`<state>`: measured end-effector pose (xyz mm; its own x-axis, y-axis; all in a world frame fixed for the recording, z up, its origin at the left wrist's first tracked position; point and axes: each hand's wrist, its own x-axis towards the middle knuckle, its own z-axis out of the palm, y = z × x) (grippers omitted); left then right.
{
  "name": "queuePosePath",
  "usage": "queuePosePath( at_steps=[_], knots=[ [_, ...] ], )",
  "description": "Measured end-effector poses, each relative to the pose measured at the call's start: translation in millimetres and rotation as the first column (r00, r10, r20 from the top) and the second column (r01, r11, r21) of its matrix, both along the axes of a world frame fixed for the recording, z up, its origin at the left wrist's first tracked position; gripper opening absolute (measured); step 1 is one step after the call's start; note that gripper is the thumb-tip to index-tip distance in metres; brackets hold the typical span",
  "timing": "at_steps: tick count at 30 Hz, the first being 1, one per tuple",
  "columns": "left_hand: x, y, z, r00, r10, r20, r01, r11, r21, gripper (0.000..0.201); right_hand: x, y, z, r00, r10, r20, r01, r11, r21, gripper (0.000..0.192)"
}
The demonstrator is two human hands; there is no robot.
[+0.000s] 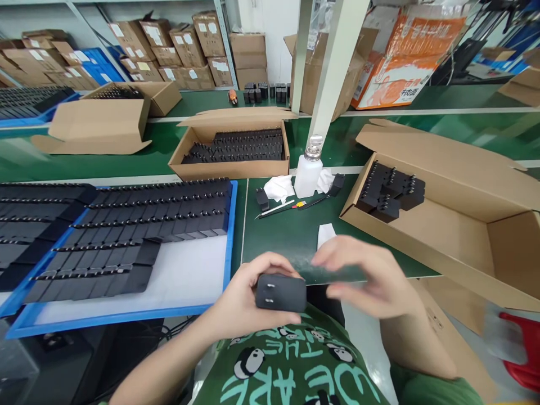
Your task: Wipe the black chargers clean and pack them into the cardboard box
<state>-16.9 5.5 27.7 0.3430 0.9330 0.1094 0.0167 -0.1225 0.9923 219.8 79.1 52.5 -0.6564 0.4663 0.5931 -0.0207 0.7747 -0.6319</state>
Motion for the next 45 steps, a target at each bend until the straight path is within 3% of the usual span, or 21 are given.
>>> queuePosePath(
  at_steps=[1,3,4,5,8,11,14,18,21,24,27,28,30,31,32,33,35,36,39,45],
  knots=[
    [0.1,-2.3,-8.6,0.994,0.045,0.104,-0.036,0.996,-0.087,0.052,1.4,7.2,-9.1,0.986,-0.164,-0.028,0.161,0.984,-0.071,0.011],
    [-0.2,-6.9,-24.9,0.959,0.134,0.249,-0.087,0.978,-0.191,0.06,0.0,26.2,-30.9,0.875,-0.483,0.042,0.484,0.868,-0.109,0.013],
    [-0.6,-9.0,-31.4,0.948,0.165,0.273,-0.11,0.973,-0.205,0.061,-3.8,36.9,-42.5,0.814,-0.569,0.115,0.578,0.812,-0.073,0.015],
    [-1.1,-11.0,-36.3,0.942,0.191,0.277,-0.137,0.97,-0.202,0.061,-10.0,47.3,-54.0,0.779,-0.595,0.198,0.611,0.792,-0.025,0.016],
    [-1.9,-15.9,-41.9,0.932,0.247,0.265,-0.206,0.963,-0.173,0.058,-41.1,72.5,-82.8,0.779,-0.474,0.411,0.5,0.864,0.049,0.016],
    [-3.0,-19.9,-39.6,0.926,0.269,0.266,-0.237,0.961,-0.143,0.059,-72.7,88.4,-97.1,0.703,-0.42,0.573,0.441,0.891,0.112,0.019],
    [-6.1,-23.1,-37.2,0.917,0.286,0.28,-0.271,0.958,-0.093,0.058,-80.0,103.2,-96.6,0.554,-0.482,0.679,0.496,0.846,0.196,0.018],
    [-12.0,-24.3,-36.5,0.9,0.326,0.29,-0.324,0.944,-0.055,0.057,-54.9,123.1,-88.4,0.324,-0.565,0.759,0.589,0.748,0.306,0.028],
    [-15.0,-22.9,-36.1,0.896,0.325,0.302,-0.327,0.944,-0.046,0.056,-37.9,131.9,-88.7,0.257,-0.544,0.799,0.57,0.753,0.329,0.028],
    [-16.6,-21.7,-34.5,0.894,0.321,0.312,-0.33,0.944,-0.023,0.056,-31.8,131.1,-87.2,0.295,-0.521,0.801,0.542,0.782,0.309,0.022],
    [-17.3,-21.5,-31.7,0.901,0.315,0.299,-0.341,0.939,0.037,0.054,-29.8,110.7,-68.8,0.401,-0.512,0.76,0.525,0.808,0.268,0.012],
    [-17.4,-21.4,-30.6,0.904,0.314,0.291,-0.344,0.937,0.059,0.054,-29.6,98.0,-58.8,0.47,-0.502,0.726,0.526,0.82,0.225,0.011],
    [-17.1,-20.8,-28.3,0.905,0.319,0.281,-0.354,0.931,0.085,0.054,-30.7,65.1,-36.8,0.67,-0.441,0.598,0.511,0.858,0.06,0.016],
    [-16.7,-20.3,-27.1,0.905,0.321,0.28,-0.358,0.93,0.089,0.055,-32.6,46.5,-26.8,0.86,-0.366,0.356,0.448,0.876,-0.18,0.02],
    [-16.1,-19.8,-25.9,0.905,0.321,0.28,-0.357,0.93,0.089,0.056,-35.7,28.0,-18.5,0.956,-0.266,0.122,0.292,0.881,-0.372,0.026],
    [-15.5,-19.1,-24.7,0.907,0.317,0.278,-0.353,0.931,0.089,0.057,-39.9,10.7,-12.4,0.983,-0.171,-0.069,0.117,0.867,-0.484,0.03],
    [-13.9,-18.1,-22.4,0.916,0.302,0.265,-0.338,0.936,0.1,0.06,-50.1,-16.5,-7.5,0.945,-0.054,-0.323,-0.143,0.819,-0.555,0.027],
    [-13.1,-17.8,-21.5,0.922,0.295,0.252,-0.33,0.937,0.112,0.06,-55.2,-25.4,-8.0,0.923,-0.03,-0.384,-0.204,0.807,-0.554,0.023],
    [-10.5,-18.1,-19.5,0.93,0.291,0.223,-0.326,0.935,0.139,0.061,-64.8,-37.0,-14.1,0.885,-0.037,-0.464,-0.262,0.783,-0.564,0.023],
    [-7.0,-18.8,-17.1,0.941,0.267,0.207,-0.301,0.941,0.153,0.059,-62.5,-39.5,-16.1,0.881,0.004,-0.473,-0.334,0.713,-0.616,0.029]
  ],
)
